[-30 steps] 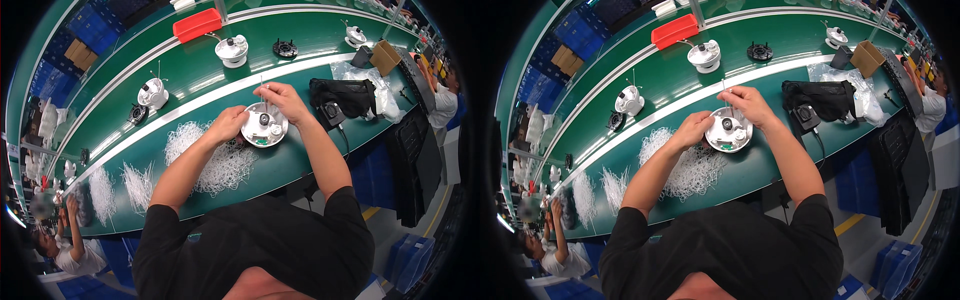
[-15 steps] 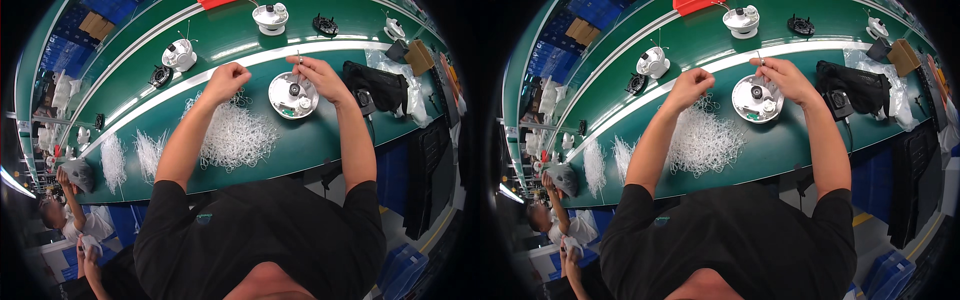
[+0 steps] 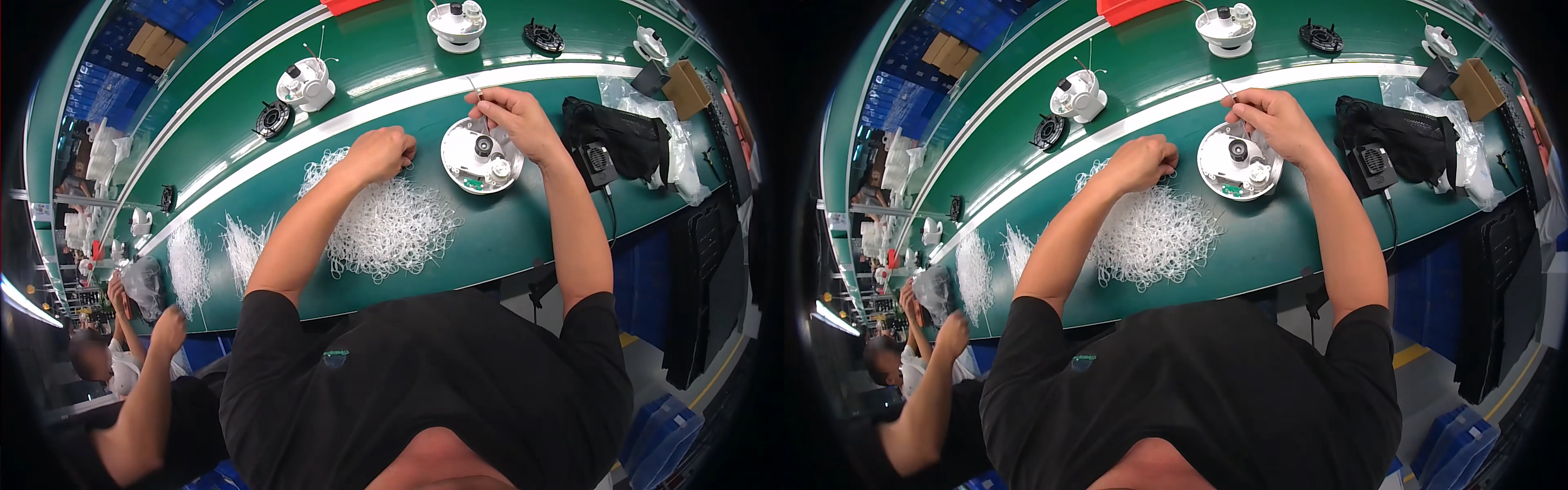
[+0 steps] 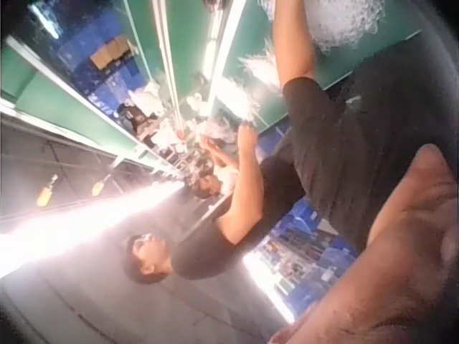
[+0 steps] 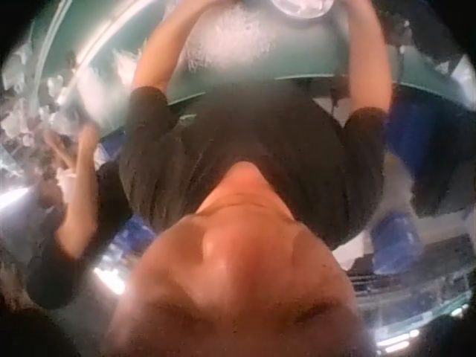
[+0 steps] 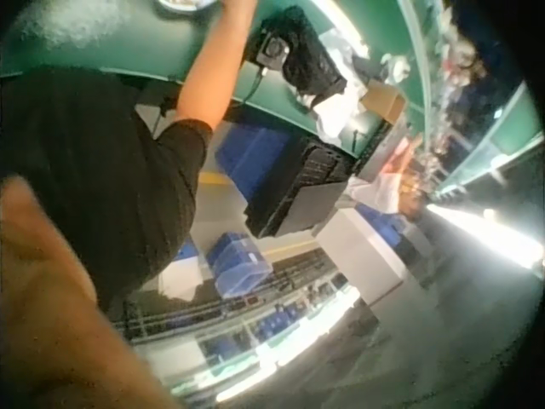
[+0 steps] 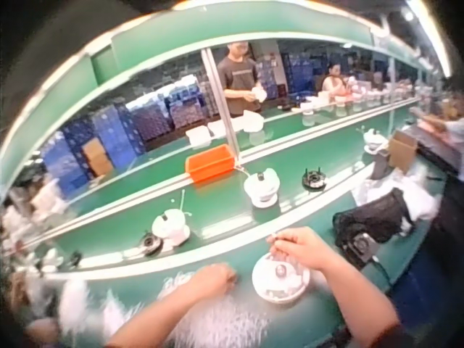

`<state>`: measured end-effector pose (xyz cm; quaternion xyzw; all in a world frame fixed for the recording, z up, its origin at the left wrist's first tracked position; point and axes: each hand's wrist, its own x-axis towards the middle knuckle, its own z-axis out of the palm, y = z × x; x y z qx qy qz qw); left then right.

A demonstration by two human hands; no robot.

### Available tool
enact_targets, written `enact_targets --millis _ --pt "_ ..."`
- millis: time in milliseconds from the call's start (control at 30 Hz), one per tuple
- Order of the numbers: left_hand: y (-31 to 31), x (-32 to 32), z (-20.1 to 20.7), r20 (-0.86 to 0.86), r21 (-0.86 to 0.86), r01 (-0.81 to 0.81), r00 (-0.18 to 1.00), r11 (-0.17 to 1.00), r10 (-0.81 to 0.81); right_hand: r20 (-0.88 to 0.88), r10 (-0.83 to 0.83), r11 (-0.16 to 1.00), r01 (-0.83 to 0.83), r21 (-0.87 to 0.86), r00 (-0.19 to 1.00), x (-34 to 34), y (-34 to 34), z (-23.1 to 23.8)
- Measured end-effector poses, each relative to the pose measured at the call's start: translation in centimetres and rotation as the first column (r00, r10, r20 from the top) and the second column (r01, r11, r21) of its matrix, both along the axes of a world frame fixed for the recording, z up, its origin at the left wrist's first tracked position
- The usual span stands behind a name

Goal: The person assembles small white electronic devices on a green assembly line. They pick up white zip ties, thread them through the devices, and pull them tight to secure components. The person repeatedly handles the devices and zip ties, moving finished units along the line.

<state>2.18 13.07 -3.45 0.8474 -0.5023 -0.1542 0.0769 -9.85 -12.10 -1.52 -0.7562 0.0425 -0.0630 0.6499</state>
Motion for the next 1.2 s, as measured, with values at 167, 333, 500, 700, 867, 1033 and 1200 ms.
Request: enact_targets --millis 167,333,500,700,867,1033,1200 --pt "0.3 0.6 -0.4 0.007 -0.227 0.045 0.999 0.973 -0.044 -0.003 0.007 0.999 -0.007 -0.048 1.000 0.1 0.4 0.0" --pt "-0.7 2.6 1.7 -0.615 -0.490 -0.444 0.786 0.750 0.063 -0.002 0.060 0.990 -0.060 -0.128 0.998 0.7 0.5 0.3" --pt "-3.0 1.3 3.0 -0.890 -0.445 -0.729 0.424 0.520 -0.168 -0.018 0.104 0.974 -0.106 -0.198 0.994 1.5 0.9 1.0" --pt "-5.0 0.0 3.0 -0.921 -0.367 -0.810 0.248 0.458 -0.299 -0.029 0.087 0.978 -0.091 -0.187 0.996 1.7 0.7 0.6" --pt "-5.8 -0.6 2.8 -0.929 -0.353 -0.785 0.231 0.509 -0.287 -0.014 0.083 0.978 -0.084 -0.192 0.996 1.6 0.8 1.0" --pt "-6.4 -1.0 2.6 -0.918 -0.390 -0.739 0.356 0.550 -0.172 -0.002 0.086 0.976 -0.084 -0.199 0.996 1.7 0.7 0.6" --pt "-6.6 -1.0 2.5 -0.886 -0.410 -0.710 0.458 0.573 -0.066 0.009 0.094 0.967 -0.090 -0.237 0.995 1.6 0.5 0.7"
